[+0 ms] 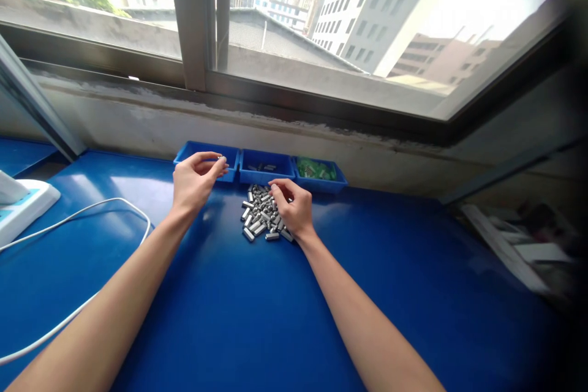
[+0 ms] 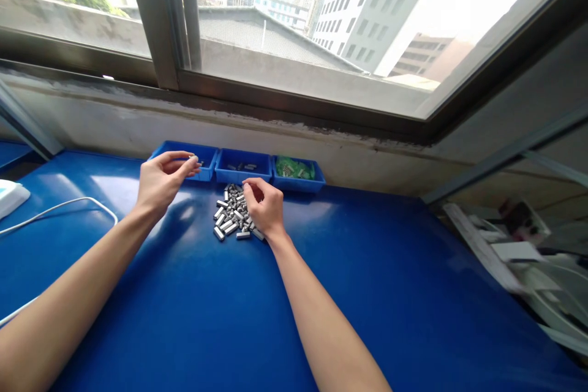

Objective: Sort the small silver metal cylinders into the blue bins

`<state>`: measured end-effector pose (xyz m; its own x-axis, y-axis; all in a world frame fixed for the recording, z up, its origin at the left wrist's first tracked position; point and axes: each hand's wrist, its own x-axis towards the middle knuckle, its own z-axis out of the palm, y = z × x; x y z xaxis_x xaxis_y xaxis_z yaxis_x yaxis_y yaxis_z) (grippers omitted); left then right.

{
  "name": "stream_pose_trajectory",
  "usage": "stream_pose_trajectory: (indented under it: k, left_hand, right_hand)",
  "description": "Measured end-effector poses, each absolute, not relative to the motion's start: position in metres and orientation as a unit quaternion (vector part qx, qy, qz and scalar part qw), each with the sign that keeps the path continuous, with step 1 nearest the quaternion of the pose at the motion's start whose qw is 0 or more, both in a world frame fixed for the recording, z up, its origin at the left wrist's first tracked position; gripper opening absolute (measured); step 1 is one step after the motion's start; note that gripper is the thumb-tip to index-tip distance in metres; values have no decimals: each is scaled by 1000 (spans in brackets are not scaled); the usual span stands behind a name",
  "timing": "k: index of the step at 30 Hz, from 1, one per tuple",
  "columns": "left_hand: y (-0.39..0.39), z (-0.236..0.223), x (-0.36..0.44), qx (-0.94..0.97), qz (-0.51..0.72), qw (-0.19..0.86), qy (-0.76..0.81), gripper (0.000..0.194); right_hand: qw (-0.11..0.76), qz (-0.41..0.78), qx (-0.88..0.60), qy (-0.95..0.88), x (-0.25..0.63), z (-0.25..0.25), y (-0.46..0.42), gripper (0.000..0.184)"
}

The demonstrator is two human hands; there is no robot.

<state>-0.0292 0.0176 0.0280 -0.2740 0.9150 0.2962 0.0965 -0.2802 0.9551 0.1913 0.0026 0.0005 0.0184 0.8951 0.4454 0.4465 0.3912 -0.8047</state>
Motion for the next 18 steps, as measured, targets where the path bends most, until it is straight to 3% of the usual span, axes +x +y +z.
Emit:
stream_pose_trajectory:
  k: [5, 10, 14, 18]
  left_hand:
    - [20, 28, -29, 476, 644, 388, 457, 60]
    - [10, 17, -23, 612, 539, 330, 475, 31]
    - [3, 8, -16, 748, 427, 249, 443, 21]
    - [0, 4, -12, 780, 426, 168, 427, 21]
  right_hand:
    - [508, 232, -505, -658, 190, 0, 3, 22]
    - [493, 257, -490, -671, 194, 5, 9, 21]
    - [379, 277, -445, -762, 203, 24, 14, 18]
    - [252, 240, -421, -837, 203, 43, 14, 23]
